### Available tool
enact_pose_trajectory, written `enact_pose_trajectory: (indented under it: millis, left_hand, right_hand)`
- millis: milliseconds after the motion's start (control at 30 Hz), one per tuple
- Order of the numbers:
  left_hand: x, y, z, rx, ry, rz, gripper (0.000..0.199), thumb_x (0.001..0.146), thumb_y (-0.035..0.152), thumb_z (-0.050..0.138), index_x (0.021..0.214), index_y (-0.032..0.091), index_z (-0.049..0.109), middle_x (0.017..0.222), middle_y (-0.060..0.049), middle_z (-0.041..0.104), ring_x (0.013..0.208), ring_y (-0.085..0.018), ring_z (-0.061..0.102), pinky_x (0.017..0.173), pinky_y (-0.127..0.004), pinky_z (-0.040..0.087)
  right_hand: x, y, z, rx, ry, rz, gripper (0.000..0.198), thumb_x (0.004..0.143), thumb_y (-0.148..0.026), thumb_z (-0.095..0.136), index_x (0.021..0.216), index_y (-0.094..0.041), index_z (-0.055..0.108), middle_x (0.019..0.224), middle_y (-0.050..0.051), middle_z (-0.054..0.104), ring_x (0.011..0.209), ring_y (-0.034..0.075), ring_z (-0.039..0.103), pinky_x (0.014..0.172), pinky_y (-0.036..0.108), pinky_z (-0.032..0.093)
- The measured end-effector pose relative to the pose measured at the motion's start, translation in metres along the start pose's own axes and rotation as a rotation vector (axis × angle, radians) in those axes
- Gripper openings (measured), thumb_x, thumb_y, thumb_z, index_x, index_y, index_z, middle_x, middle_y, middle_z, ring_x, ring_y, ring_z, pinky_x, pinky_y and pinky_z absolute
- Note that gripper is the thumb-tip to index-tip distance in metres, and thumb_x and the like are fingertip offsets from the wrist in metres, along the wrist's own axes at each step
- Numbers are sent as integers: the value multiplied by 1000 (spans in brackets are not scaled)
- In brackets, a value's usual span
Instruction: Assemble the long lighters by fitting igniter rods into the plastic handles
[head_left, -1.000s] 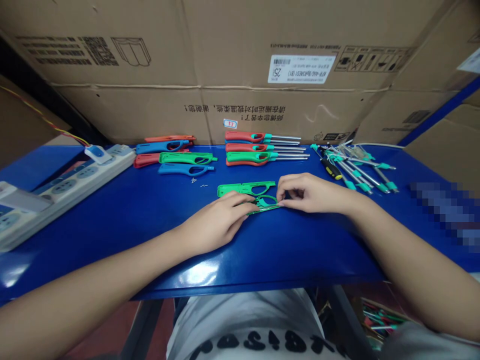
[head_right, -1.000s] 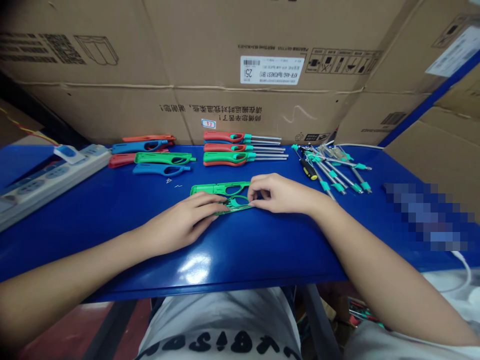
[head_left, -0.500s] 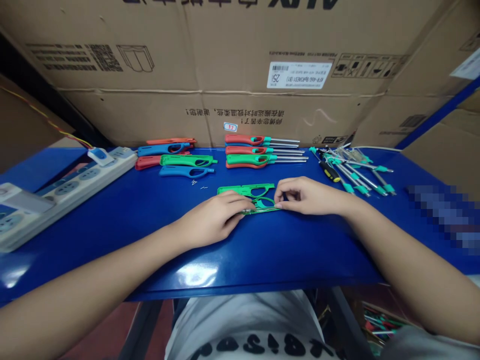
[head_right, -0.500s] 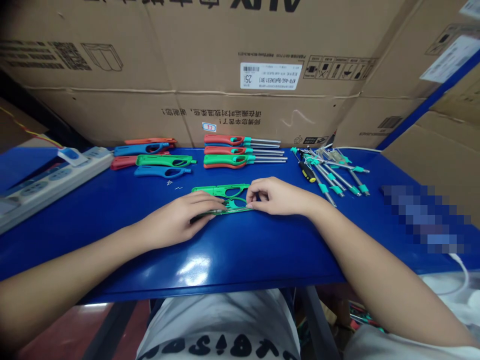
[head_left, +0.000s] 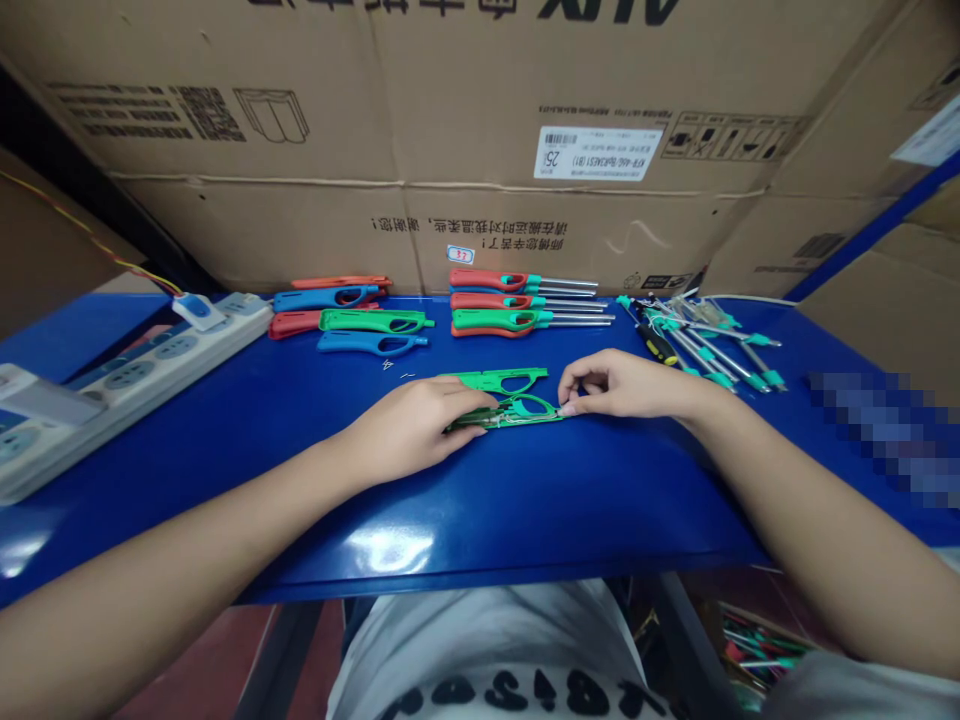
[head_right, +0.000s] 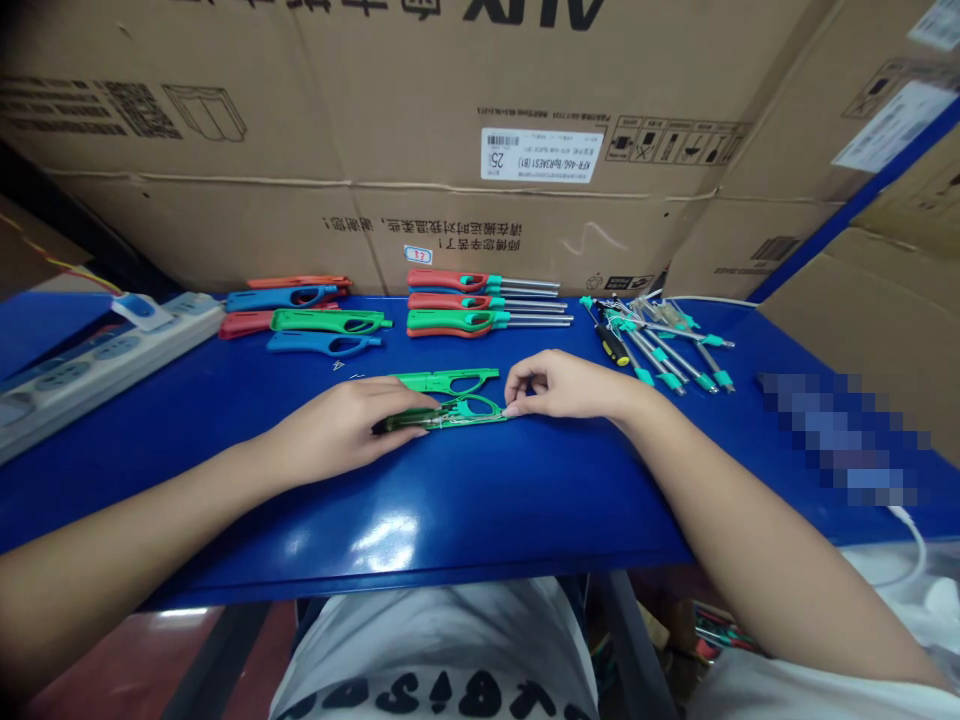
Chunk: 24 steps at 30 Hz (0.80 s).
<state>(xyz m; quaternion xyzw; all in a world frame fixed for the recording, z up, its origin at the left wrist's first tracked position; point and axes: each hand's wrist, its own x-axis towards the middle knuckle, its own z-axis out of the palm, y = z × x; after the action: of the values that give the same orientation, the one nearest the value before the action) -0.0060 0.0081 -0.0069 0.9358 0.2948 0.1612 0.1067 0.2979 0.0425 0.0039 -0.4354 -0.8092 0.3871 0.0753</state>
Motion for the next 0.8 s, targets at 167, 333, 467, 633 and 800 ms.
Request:
enact_pose_trajectory:
  millis: [167,333,467,633,800]
  left_hand:
    - [1,-3,0,-40,-4,-21,28,95,25,64,123,18,66,115,-8,74,105,-23,70,92,-35,55]
    - [1,-5,-10,-38,-22,50,30,99,31,58,125,18,65,118,-9,73,108,-22,68,95,-35,55]
    - [1,-14,-18,123,6,45,28,101,22,50,123,16,66,119,-10,71,112,-24,65,98,-39,54]
    - [1,-27,-19,310,-69,-10,27,97,14,49,114,16,70,117,-10,71,108,-26,66,98,-42,53]
    - [0,-24,-18,301,-88,-28,28,100,19,47,117,18,69,120,-9,70,107,-25,68,90,-38,57]
  right_hand:
    - [-1,1,0,-15,-29,-19,35,81,-51,71,86,-16,71,61,-4,53,53,9,37,53,25,30]
    - [2,7,4,-138,201,-225,32,91,-48,63,87,-17,71,70,0,61,58,11,46,56,25,38]
    - [11,9,11,-309,449,-440,25,97,-28,54,114,-21,70,107,10,65,91,20,62,80,34,51]
    - [14,8,17,-484,337,-513,28,94,-16,53,113,-25,71,125,12,59,118,27,56,100,48,48]
    - [11,7,15,-455,339,-478,8,92,-25,62,94,-21,68,116,11,62,110,26,60,96,43,50]
